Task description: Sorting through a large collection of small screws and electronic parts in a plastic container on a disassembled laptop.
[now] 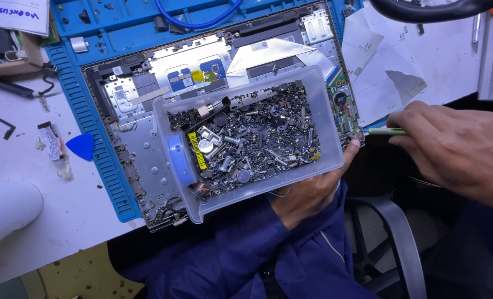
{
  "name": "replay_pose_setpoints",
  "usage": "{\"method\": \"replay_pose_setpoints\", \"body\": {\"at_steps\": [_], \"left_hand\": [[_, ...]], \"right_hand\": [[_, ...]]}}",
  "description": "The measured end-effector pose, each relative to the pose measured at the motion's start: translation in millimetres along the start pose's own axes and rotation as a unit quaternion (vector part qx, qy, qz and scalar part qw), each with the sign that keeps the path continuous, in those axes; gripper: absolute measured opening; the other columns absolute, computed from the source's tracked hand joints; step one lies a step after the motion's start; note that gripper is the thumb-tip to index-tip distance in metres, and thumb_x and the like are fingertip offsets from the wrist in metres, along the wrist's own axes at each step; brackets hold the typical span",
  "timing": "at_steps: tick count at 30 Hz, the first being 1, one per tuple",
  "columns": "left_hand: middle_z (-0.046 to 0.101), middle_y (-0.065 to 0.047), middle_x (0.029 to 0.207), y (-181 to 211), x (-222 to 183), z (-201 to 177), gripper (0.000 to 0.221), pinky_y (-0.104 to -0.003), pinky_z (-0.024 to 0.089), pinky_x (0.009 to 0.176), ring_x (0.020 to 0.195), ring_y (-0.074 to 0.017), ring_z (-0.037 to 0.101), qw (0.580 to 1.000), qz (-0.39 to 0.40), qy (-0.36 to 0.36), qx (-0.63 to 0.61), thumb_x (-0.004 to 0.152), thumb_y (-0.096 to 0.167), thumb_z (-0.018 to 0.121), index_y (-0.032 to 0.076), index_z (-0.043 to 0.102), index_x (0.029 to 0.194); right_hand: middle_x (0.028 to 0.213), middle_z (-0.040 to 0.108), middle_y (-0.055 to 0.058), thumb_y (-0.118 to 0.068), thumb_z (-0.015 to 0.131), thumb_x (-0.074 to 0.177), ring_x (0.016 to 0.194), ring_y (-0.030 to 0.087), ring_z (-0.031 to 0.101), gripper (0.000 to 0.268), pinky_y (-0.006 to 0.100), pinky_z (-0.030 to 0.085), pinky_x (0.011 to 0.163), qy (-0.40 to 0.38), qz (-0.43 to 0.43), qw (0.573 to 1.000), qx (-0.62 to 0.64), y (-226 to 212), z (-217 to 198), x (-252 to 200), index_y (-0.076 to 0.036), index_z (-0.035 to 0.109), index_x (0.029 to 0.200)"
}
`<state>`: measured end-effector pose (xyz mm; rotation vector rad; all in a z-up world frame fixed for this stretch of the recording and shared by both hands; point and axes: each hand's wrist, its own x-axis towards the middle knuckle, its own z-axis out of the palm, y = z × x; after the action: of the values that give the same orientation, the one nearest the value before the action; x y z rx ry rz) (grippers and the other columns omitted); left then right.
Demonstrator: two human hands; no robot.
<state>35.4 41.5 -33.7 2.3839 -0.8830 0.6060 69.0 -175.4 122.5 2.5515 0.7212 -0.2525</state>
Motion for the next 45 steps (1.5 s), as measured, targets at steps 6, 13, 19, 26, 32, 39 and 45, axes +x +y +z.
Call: {"method": "replay_pose_setpoints", "body": {"at_steps": [6, 13, 19, 26, 32, 39, 45], "left_hand": [[0.072, -0.012, 0.137, 1.2, -0.9, 3.3, 0.05, -0.053, 0.054, 0.107, 0.115, -0.0328, 0.075, 1.0, 0.002, -0.002, -0.007, 0.104, 0.02, 0.055, 0.022, 0.05, 0.154], [0.075, -0.01, 0.129, 3.9, -2.2, 2.4, 0.055, -0.048, 0.056, 0.102, 0.106, -0.0275, 0.074, 1.0, -0.008, -0.014, -0.011, 0.101, 0.02, 0.057, 0.022, 0.049, 0.155], [0.065, -0.018, 0.14, 21.5, -8.7, -5.0, 0.051, -0.043, 0.048, 0.12, 0.126, -0.0348, 0.066, 0.941, -0.039, -0.007, -0.335, 0.112, 0.011, 0.054, 0.01, 0.035, 0.16], [0.043, -0.003, 0.064, 42.1, -32.0, -1.5, 0.031, -0.027, 0.034, 0.056, 0.056, -0.0141, 0.039, 0.257, -0.376, 0.039, -0.889, 0.112, 0.022, 0.046, -0.003, 0.062, 0.119], [0.068, -0.025, 0.122, 41.3, -40.2, 6.4, 0.043, -0.041, 0.055, 0.107, 0.117, -0.0372, 0.067, 0.189, -0.354, 0.056, -0.914, 0.117, 0.022, 0.041, -0.012, 0.055, 0.141], [0.048, -0.033, 0.152, 37.2, -18.3, -19.0, 0.05, -0.045, 0.04, 0.126, 0.145, -0.042, 0.047, 0.215, -0.412, 0.006, -0.886, 0.105, 0.009, 0.044, -0.012, 0.043, 0.15], [0.043, -0.028, 0.158, 37.6, -17.4, -19.8, 0.06, -0.042, 0.036, 0.129, 0.148, -0.0341, 0.044, 0.255, -0.409, -0.002, -0.876, 0.11, 0.034, 0.037, -0.008, 0.039, 0.154]], "right_hand": [[0.081, 0.064, -0.01, -0.046, 0.048, 0.113, 0.067, 0.012, 0.067, 0.031, 0.027, 0.044, 0.054, -0.028, 0.023, 0.997, -0.061, -6.8, -2.3, 0.3, -0.026, 0.056, 0.091], [0.07, 0.059, -0.012, -0.05, 0.049, 0.116, 0.06, 0.011, 0.061, 0.041, 0.027, 0.039, 0.053, -0.029, 0.054, 0.996, -0.071, -13.5, -1.7, -2.6, -0.028, 0.056, 0.082], [0.072, 0.062, -0.013, -0.052, 0.051, 0.119, 0.066, 0.014, 0.064, 0.045, 0.031, 0.035, 0.055, -0.017, 0.155, 0.986, -0.058, -26.4, -3.2, -8.9, -0.028, 0.056, 0.081], [0.101, 0.074, 0.022, 0.012, 0.071, 0.113, 0.084, 0.03, 0.068, 0.02, 0.04, 0.053, 0.08, 0.253, 0.172, 0.896, 0.323, -83.2, 14.8, -67.7, 0.014, 0.074, 0.132], [0.092, 0.073, 0.024, 0.007, 0.077, 0.096, 0.079, 0.036, 0.072, 0.012, 0.042, 0.056, 0.072, 0.316, 0.129, 0.854, 0.394, -114.9, 20.3, -87.5, 0.01, 0.068, 0.104], [0.082, 0.066, 0.023, -0.003, 0.058, 0.103, 0.071, 0.036, 0.064, 0.017, 0.041, 0.052, 0.069, 0.378, 0.134, 0.825, 0.397, -132.8, 30.5, -68.6, 0.012, 0.062, 0.096], [0.075, 0.063, 0.009, -0.003, 0.073, 0.096, 0.06, 0.023, 0.058, 0.009, 0.035, 0.045, 0.062, 0.265, 0.089, 0.879, 0.386, -135.7, 45.8, -47.0, -0.003, 0.071, 0.105]]}}
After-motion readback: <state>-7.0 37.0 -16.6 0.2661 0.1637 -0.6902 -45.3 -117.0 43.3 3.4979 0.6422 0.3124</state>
